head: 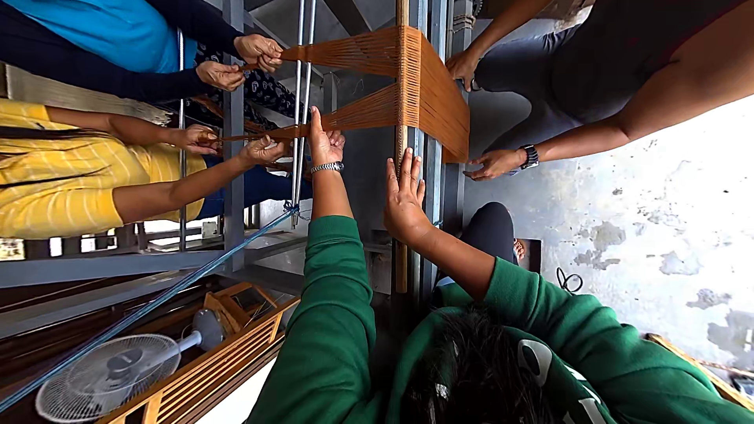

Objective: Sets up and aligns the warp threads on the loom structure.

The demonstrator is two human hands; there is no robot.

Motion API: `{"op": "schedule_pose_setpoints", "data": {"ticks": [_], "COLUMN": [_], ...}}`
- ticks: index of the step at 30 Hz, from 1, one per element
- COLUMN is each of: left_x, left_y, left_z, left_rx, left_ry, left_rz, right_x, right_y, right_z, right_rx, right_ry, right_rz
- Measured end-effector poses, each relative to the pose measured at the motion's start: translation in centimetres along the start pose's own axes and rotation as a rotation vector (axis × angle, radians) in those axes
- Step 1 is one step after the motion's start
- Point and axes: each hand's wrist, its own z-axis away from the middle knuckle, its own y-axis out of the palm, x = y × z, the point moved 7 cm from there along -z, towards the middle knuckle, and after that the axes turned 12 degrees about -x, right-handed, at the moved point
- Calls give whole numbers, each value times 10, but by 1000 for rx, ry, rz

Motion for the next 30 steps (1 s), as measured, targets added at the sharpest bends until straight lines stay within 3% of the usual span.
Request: {"op": "schedule_pose_setpoints", "data": {"ticks": [12, 18, 30], "left_x": [13, 11, 10], "left_y": [6, 12, 10], "left_z": [7, 6, 6], "left_rx": [83, 106, 98], "left_ry": [-40, 69, 61], "left_rz": [-158, -68, -62], "right_x": [-1, 1, 7], "right_y": [1, 0, -6], "right_z": [1, 0, 0], "right_rx": [-5, 6, 24], "right_ry": [4, 10, 38], "right_rz": [8, 5, -39]}}
